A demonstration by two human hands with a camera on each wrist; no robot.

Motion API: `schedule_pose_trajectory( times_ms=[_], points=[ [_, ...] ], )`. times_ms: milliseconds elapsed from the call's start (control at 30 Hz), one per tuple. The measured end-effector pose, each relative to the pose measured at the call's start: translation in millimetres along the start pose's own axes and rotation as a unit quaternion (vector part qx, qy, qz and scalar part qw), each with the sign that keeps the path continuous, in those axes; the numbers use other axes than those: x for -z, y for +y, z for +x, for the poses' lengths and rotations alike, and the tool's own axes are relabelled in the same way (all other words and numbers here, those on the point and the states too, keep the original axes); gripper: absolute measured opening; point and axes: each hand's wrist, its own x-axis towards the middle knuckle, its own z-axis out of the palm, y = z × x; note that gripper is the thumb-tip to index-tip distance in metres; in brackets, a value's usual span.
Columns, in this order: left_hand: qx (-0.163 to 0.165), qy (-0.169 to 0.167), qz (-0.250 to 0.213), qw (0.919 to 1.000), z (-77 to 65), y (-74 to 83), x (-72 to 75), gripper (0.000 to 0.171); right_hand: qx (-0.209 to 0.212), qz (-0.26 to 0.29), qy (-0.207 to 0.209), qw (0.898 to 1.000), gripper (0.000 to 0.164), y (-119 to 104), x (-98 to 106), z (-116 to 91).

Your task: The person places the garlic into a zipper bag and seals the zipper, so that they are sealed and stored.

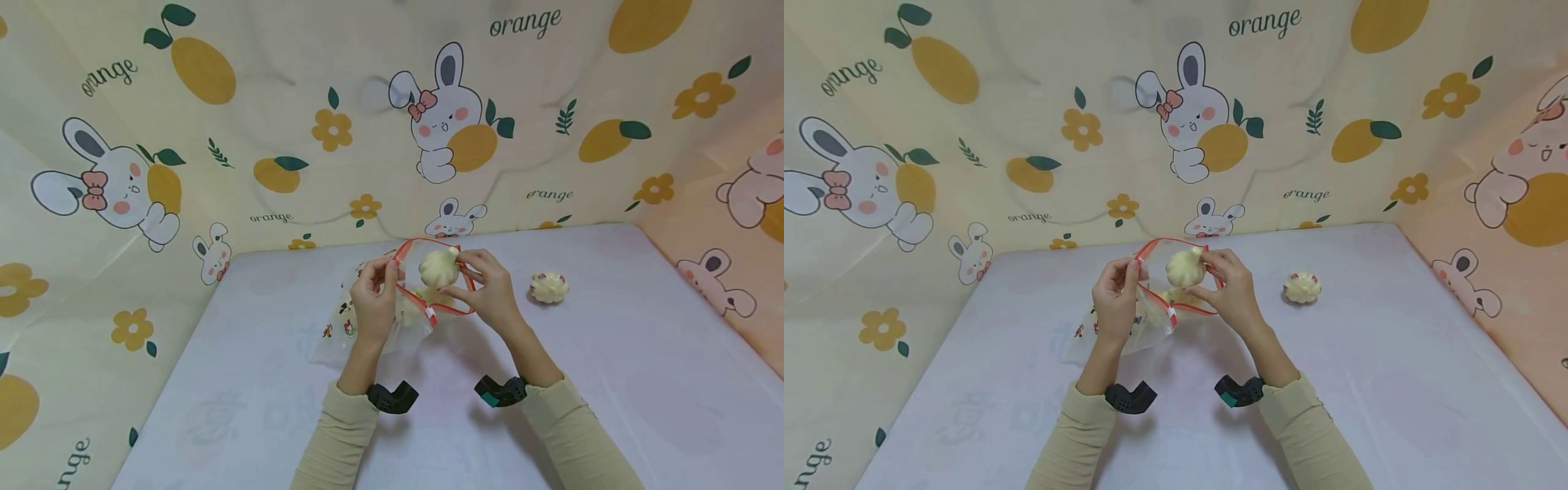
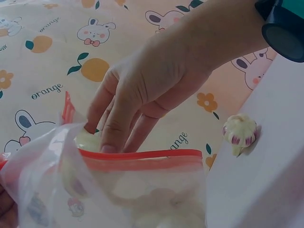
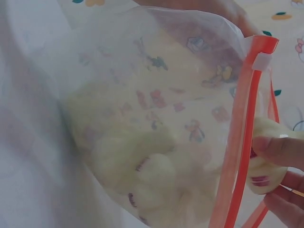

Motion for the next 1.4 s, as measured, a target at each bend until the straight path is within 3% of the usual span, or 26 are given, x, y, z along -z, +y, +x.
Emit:
schedule_pose_trajectory(
  times_ms=[300, 667, 933, 1400],
  points=[
    [0.001, -0.001, 0.001, 1.0, 0.0, 0.5, 0.8, 0.021, 0.017, -0.002, -0.016, 1.0, 0.053, 3.4, -1.7, 0.5],
    [0.001, 0.0, -0.002, 1.0, 0.5, 1.6, 0.2, 0.021, 0.024, -0.008, -0.027, 0.999, 0.039, 5.1, -1.1, 1.5],
    [-0.001, -0.001, -0.003, 1.0, 0.1, 0.9, 0.3, 0.021, -0.004, -0.017, -0.038, 0.999, 0.032, 12.5, 0.6, -1.2],
    [0.003, -0.002, -0.006, 1.0, -0.7, 1.5, 0.0, 0.021, -0.007, -0.036, -0.025, 0.999, 0.03, 21.8, 17.6, -6.0]
  ],
)
